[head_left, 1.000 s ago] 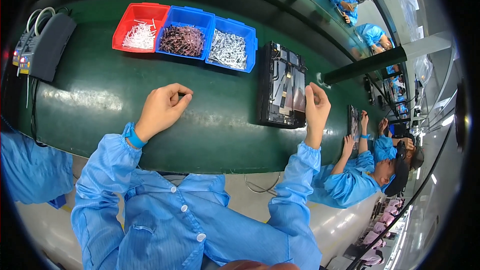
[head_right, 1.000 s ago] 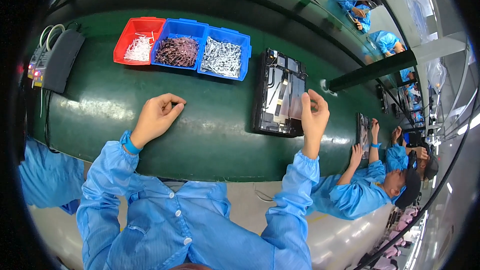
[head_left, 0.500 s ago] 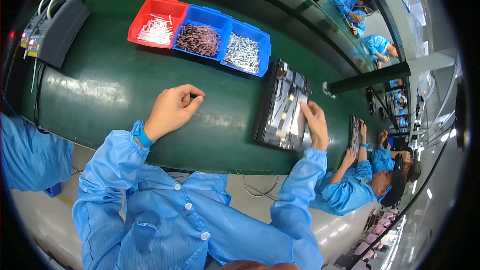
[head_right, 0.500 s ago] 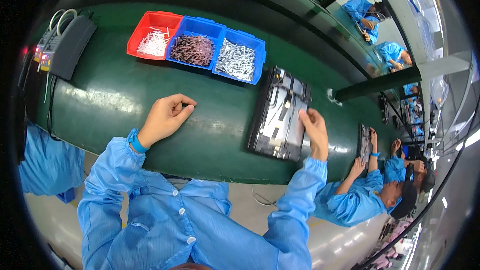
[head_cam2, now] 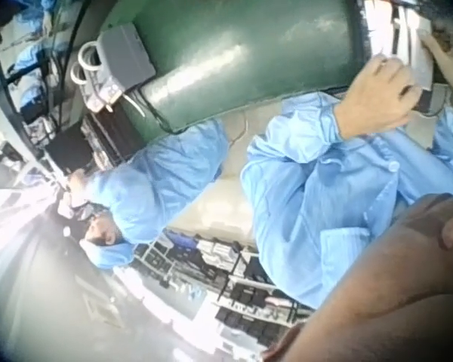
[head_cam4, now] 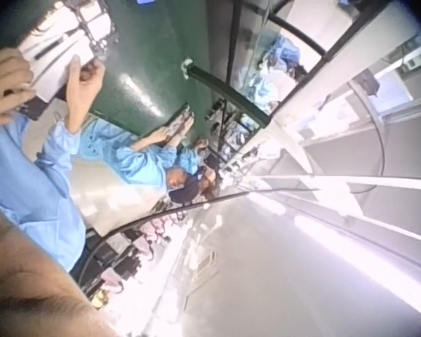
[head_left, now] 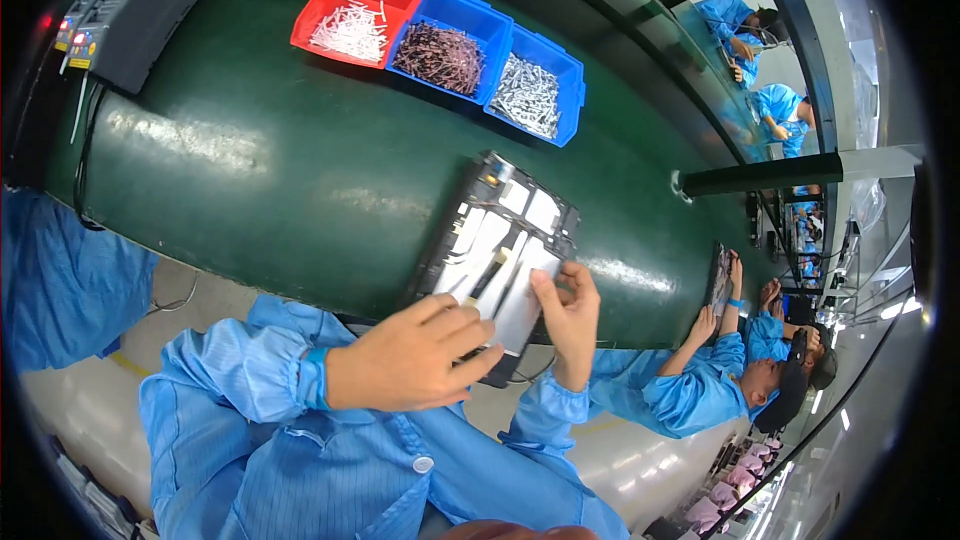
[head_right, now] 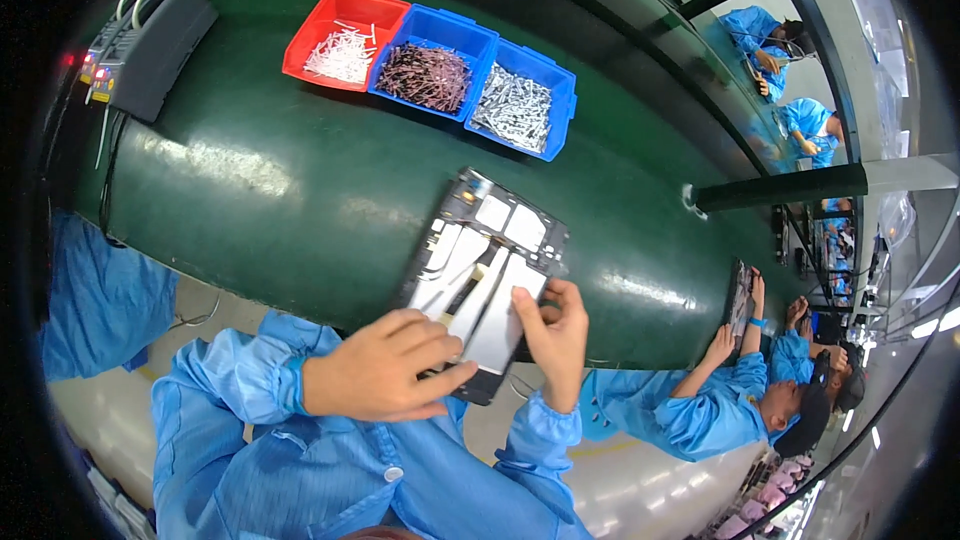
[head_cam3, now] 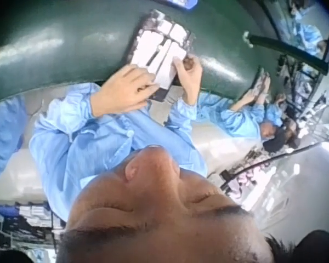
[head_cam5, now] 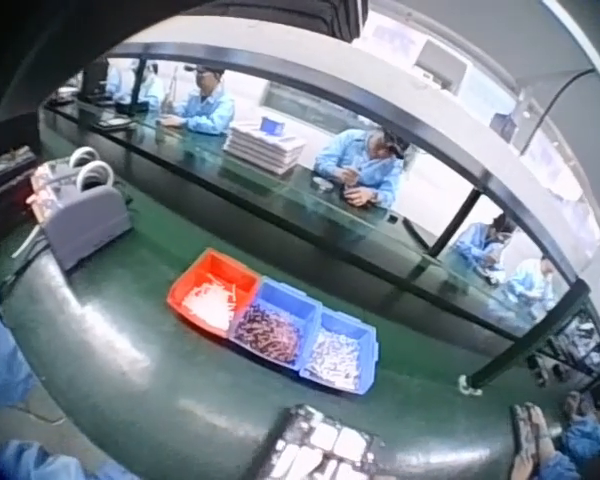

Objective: The person assembles internal components and connector pins into a tablet housing by hand, taking parts from bins and inserting them into the housing.

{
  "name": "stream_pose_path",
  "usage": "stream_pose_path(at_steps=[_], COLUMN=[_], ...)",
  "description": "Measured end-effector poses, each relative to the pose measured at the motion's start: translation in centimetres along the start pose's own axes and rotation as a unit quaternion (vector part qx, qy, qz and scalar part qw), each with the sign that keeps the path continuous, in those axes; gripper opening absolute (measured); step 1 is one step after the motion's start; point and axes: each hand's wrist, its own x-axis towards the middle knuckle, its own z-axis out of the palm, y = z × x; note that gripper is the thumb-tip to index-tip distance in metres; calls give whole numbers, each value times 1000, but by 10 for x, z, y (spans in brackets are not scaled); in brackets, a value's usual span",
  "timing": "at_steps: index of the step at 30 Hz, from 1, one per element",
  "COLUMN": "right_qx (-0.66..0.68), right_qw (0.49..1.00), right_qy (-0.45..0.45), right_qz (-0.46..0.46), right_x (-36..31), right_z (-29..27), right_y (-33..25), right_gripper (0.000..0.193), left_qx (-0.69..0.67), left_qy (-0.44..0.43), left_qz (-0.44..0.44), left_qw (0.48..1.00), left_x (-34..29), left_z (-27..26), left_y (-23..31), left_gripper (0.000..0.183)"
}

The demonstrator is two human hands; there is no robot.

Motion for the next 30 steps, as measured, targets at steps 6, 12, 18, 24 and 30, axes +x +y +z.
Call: stream_pose_path(at_steps=[6, 12, 18, 24, 30], right_qx=[57, 141, 15, 79, 84], right_qw=[993, 898, 838, 891, 909], right_qy=[-88, -365, -448, -382, -354], right_qz=[-55, -200, -310, -231, -205], right_x=[-18, -28, -30, -12, -12], right_z=[100, 150, 162, 137, 124], right_y=[-26, -30, -46, -39, -31], right_gripper=[50, 86, 89, 65, 50], left_qx=[149, 235, 340, 440, 435], left_qy=[-39, -10, 15, 46, 86], left_qz=[-49, -192, -302, -403, -398], left_qw=[987, 953, 891, 801, 803], left_x=[-34, -80, -94, -112, -125], left_z=[-10, -56, -88, -104, -127], left_y=[8, -7, -19, -36, -80], left_gripper=[40, 52, 71, 69, 65])
